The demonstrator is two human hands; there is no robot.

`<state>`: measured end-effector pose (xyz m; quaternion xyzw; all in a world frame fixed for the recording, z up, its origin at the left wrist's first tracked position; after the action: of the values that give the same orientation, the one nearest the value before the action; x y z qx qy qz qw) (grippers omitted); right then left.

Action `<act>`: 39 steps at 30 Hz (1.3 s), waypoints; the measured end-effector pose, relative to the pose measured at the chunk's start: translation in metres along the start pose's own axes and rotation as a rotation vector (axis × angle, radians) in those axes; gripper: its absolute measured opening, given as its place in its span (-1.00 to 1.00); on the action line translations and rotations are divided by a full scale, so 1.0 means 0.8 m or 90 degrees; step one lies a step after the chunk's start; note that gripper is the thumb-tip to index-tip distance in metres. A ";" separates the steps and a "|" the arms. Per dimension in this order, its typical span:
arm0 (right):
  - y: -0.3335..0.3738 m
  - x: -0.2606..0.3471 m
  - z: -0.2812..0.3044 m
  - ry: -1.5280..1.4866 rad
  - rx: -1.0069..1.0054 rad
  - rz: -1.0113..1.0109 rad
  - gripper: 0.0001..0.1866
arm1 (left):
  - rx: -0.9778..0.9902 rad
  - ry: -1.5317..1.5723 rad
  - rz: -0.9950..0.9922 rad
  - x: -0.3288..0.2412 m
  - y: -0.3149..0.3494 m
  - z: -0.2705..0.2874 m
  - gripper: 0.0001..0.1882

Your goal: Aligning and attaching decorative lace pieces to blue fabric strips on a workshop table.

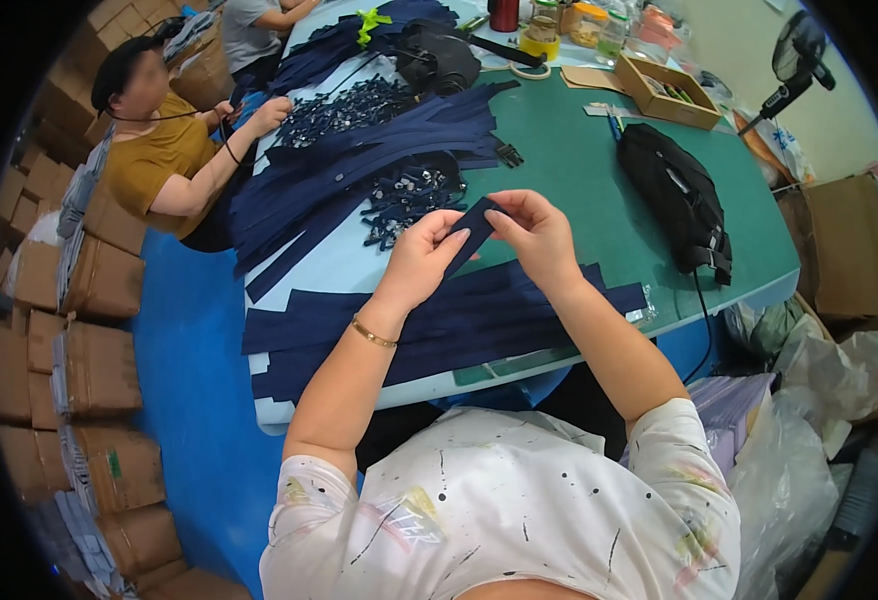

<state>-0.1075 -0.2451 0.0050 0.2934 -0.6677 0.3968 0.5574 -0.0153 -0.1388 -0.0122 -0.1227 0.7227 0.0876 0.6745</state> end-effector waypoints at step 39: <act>-0.058 -0.030 -0.053 0.628 0.143 0.049 -0.79 | -0.221 0.141 -0.091 0.005 0.025 0.084 -0.79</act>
<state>-0.0424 -0.2340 -0.0063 0.1044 -0.2881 0.5777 0.7565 0.0429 -0.1001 -0.0218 -0.2971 0.7558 0.1487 0.5642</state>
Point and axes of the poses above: each hand's wrist, its own y-axis away from the middle knuckle, its own z-axis out of the back of the hand, x = y × z, the point moved 9 cm from there along -y, towards the middle knuckle, and after that the axes turned 10 degrees about x, right-handed, at the moved point
